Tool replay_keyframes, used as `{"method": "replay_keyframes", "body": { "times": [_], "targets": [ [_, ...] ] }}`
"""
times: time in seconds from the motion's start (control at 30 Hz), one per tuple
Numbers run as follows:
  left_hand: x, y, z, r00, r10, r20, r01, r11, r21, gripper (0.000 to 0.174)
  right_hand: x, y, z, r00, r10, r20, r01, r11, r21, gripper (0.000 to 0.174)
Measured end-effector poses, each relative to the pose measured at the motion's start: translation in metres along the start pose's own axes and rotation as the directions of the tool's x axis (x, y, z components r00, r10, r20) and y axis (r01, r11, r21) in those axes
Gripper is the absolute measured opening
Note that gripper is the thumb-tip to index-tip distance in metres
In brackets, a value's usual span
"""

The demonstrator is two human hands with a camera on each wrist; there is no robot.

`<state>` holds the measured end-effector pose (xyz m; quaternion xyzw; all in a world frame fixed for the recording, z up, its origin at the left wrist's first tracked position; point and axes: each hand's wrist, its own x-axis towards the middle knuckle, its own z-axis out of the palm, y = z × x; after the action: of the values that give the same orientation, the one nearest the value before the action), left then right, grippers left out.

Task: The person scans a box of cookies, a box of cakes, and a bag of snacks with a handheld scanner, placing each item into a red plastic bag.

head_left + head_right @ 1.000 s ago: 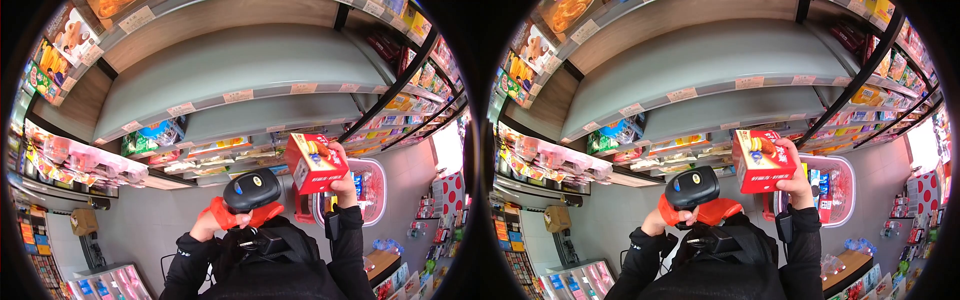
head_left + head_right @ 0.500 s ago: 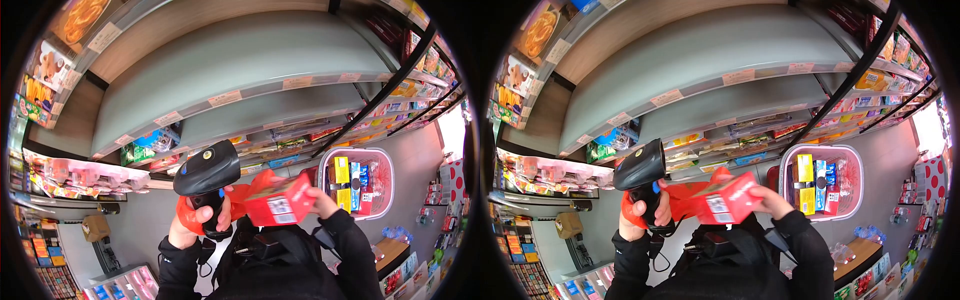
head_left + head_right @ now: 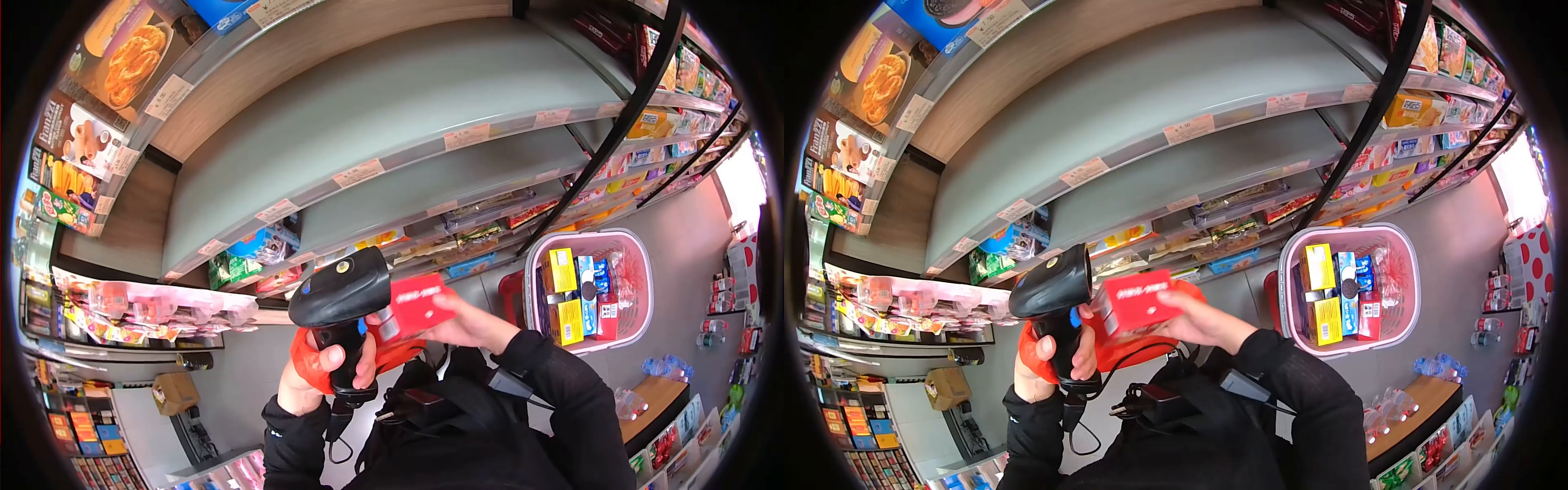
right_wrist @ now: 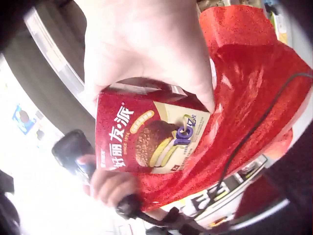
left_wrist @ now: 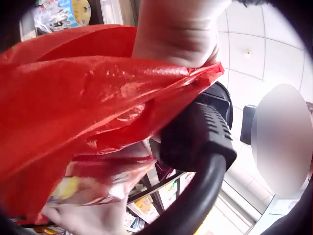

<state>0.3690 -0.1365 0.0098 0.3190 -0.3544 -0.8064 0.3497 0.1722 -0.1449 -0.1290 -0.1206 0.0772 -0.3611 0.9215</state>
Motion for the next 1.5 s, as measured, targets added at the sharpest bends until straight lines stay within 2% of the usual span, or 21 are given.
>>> {"method": "replay_keyframes", "body": {
  "times": [0.07, 0.13, 0.17, 0.23, 0.33, 0.4, 0.47, 0.5, 0.6, 0.8, 0.87, 0.9, 0.93, 1.0, 1.07, 1.13, 1.2, 1.3, 1.4, 1.43, 1.5],
  "targets": [
    [0.0, 0.0, -0.002, 1.0, 0.005, 0.002, -0.005, 1.0, -0.015, 0.057, 0.005, 0.007, 0.01, 0.999, 0.02, -0.04, -0.031, 0.955, -0.295, 0.064],
    [-0.002, 0.003, -0.007, 0.995, -0.003, 0.098, 0.008, 0.999, -0.051, 0.057, 0.02, 0.019, -0.012, 0.986, 0.018, -0.165, -0.143, 0.599, -0.788, 0.076],
    [-0.003, 0.002, -0.009, 0.995, -0.001, 0.097, 0.005, 0.999, -0.048, 0.057, 0.024, 0.025, -0.019, 0.987, 0.019, -0.161, -0.14, 0.598, -0.789, 0.076],
    [-0.005, 0.0, -0.011, 1.0, -0.01, 0.022, 0.01, 1.0, -0.011, 0.055, 0.029, 0.031, -0.016, 0.989, -0.149, -0.018, 0.003, 0.137, -0.991, 0.086],
    [-0.009, -0.003, -0.016, 1.0, -0.013, 0.004, 0.013, 1.0, 0.001, 0.054, 0.029, 0.034, 0.001, 0.976, -0.116, 0.183, 0.179, -0.046, -0.983, 0.086],
    [-0.013, -0.002, -0.017, 1.0, -0.002, -0.027, 0.002, 1.0, 0.008, 0.054, 0.039, 0.041, 0.004, 0.982, -0.07, 0.177, 0.178, -0.003, -0.984, 0.084],
    [-0.017, -0.001, -0.019, 0.998, 0.018, -0.055, -0.017, 1.0, 0.017, 0.054, 0.052, 0.057, -0.004, 0.983, -0.001, -0.182, -0.171, -0.355, -0.919, 0.084],
    [-0.018, -0.002, -0.02, 0.999, 0.011, -0.049, -0.011, 1.0, 0.0, 0.055, 0.055, 0.06, 0.005, 0.979, -0.009, -0.204, -0.179, -0.521, -0.835, 0.084],
    [-0.024, -0.003, -0.027, 0.998, 0.016, -0.065, -0.018, 1.0, -0.025, 0.057, 0.077, 0.081, -0.001, 0.954, 0.033, -0.297, -0.164, -0.774, -0.612, 0.085],
    [-0.052, 0.004, -0.051, 0.987, 0.075, -0.14, -0.088, 0.992, -0.09, 0.053, 0.088, 0.083, -0.02, 0.967, 0.181, -0.178, 0.014, -0.738, -0.674, 0.05],
    [-0.064, 0.0, -0.064, 0.978, 0.127, -0.166, -0.143, 0.986, -0.084, 0.051, 0.095, 0.075, -0.03, 0.924, 0.367, -0.107, 0.161, -0.628, -0.762, 0.038],
    [-0.07, -0.002, -0.073, 0.979, 0.142, -0.148, -0.156, 0.984, -0.089, 0.049, 0.098, 0.058, -0.006, 0.902, 0.423, -0.084, 0.141, -0.474, -0.869, 0.031],
    [-0.075, -0.004, -0.082, 0.979, 0.159, -0.129, -0.172, 0.981, -0.093, 0.048, 0.103, 0.047, 0.001, 0.93, 0.365, 0.049, 0.172, -0.312, -0.934, 0.031],
    [-0.084, -0.008, -0.095, 0.974, 0.184, -0.134, -0.192, 0.98, -0.048, 0.048, 0.115, 0.015, 0.035, 0.982, 0.184, -0.045, 0.003, -0.252, -0.968, 0.032],
    [-0.089, -0.018, -0.109, 0.965, 0.16, -0.206, -0.174, 0.984, -0.049, 0.046, 0.137, 0.007, 0.052, 0.959, -0.283, 0.012, -0.015, -0.093, -0.996, 0.042],
    [-0.091, -0.028, -0.129, 0.973, 0.13, -0.19, -0.145, 0.987, -0.07, 0.045, 0.171, 0.001, 0.063, 0.869, -0.462, 0.177, 0.068, -0.243, -0.968, 0.056],
    [-0.092, -0.035, -0.145, 0.969, 0.115, -0.219, -0.137, 0.986, -0.09, 0.045, 0.208, 0.006, 0.061, 0.836, -0.494, 0.238, 0.095, -0.297, -0.95, 0.065],
    [-0.096, -0.03, -0.158, 0.958, 0.083, -0.276, -0.109, 0.991, -0.08, 0.045, 0.258, 0.024, 0.057, 0.685, -0.667, 0.291, 0.202, -0.211, -0.957, 0.075],
    [-0.101, -0.021, -0.167, 0.947, 0.064, -0.314, -0.096, 0.992, -0.087, 0.043, 0.281, 0.034, 0.05, 0.606, -0.754, 0.254, 0.197, -0.167, -0.966, 0.075],
    [-0.103, -0.018, -0.168, 0.944, 0.065, -0.325, -0.099, 0.991, -0.091, 0.043, 0.281, 0.037, 0.054, 0.537, -0.791, 0.292, 0.161, -0.244, -0.956, 0.069],
    [-0.106, -0.014, -0.175, 0.94, 0.067, -0.336, -0.104, 0.99, -0.093, 0.042, 0.286, 0.033, 0.052, 0.577, -0.774, 0.262, 0.158, -0.209, -0.965, 0.064]
  ]
}}
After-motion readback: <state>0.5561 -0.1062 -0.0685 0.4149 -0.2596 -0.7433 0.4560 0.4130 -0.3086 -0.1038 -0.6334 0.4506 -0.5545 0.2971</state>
